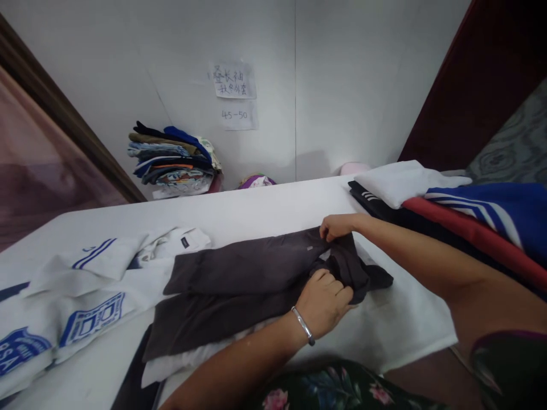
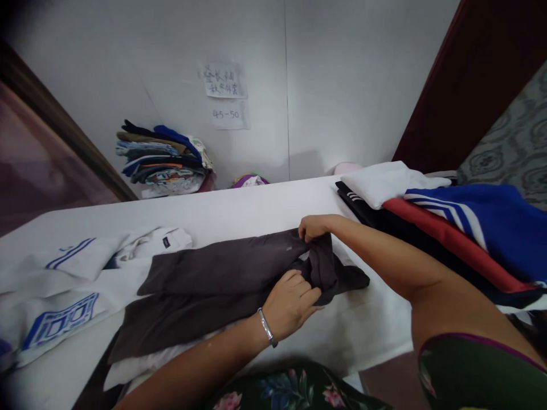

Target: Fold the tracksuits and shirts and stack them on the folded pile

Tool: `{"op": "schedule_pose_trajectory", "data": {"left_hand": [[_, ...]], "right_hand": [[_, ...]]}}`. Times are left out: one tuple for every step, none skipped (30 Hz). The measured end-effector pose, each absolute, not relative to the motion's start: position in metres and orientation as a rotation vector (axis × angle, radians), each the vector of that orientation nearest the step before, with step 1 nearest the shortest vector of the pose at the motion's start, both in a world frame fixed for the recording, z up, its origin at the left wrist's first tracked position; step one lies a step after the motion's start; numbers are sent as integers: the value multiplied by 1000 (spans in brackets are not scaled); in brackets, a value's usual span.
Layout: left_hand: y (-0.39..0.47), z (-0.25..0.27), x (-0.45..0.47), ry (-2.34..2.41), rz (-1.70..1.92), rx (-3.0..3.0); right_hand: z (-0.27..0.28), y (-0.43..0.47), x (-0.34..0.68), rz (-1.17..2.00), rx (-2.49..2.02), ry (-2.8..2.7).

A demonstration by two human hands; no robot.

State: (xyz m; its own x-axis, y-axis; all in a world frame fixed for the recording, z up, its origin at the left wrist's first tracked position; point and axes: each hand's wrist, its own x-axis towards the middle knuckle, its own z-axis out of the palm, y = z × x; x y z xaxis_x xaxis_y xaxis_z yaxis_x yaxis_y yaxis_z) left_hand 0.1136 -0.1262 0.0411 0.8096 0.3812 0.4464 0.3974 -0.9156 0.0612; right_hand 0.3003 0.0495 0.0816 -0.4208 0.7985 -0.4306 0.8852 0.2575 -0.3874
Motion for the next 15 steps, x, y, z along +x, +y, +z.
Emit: {"op": "schedule_pose_trajectory", "data": {"left_hand": [[-126,43,114,-641,-718,-2953],[-126,46,115,-650,-720,-2952],[-126,49,115,-659,-722,-2951],[-127,51,116,-671,-726,-2950],[-127,55,116,-690,-731,-2948],[-128,58,116,-715,-737,-2945],[-128,62,116,-745,-743,-2945],[-127,66,116,-780,-752,-2950],[-125,69,114,-821,-771,-2958],[-122,73,112,-874,-807,-2974],[-117,76,108,-947,-874,-2991],[-110,77,102,-1053,-986,-3000],[-102,77,95,-1202,-1143,-2990],[-92,75,86,-1401,-1331,-2946],[-81,71,76,-1642,-1536,-2850]], "right_hand": [[82,41,299,-909,1537,2343],[82,34,298,-928,1490,2317],[82,28,298,-940,1460,2297],[81,23,297,-947,1449,2291],[81,20,296,-948,1449,2297],[80,17,294,-949,1452,2310],[80,15,291,-954,1456,2328],[81,13,289,-965,1459,2348],[83,13,287,-983,1458,2371],[86,13,286,-1004,1456,2396],[91,14,287,-1021,1453,2425],[97,16,289,-1036,1475,2472],[104,19,294,-1048,1533,2544],[111,22,301,-1049,1632,2633],[117,26,310,-1033,1771,2721]]}}
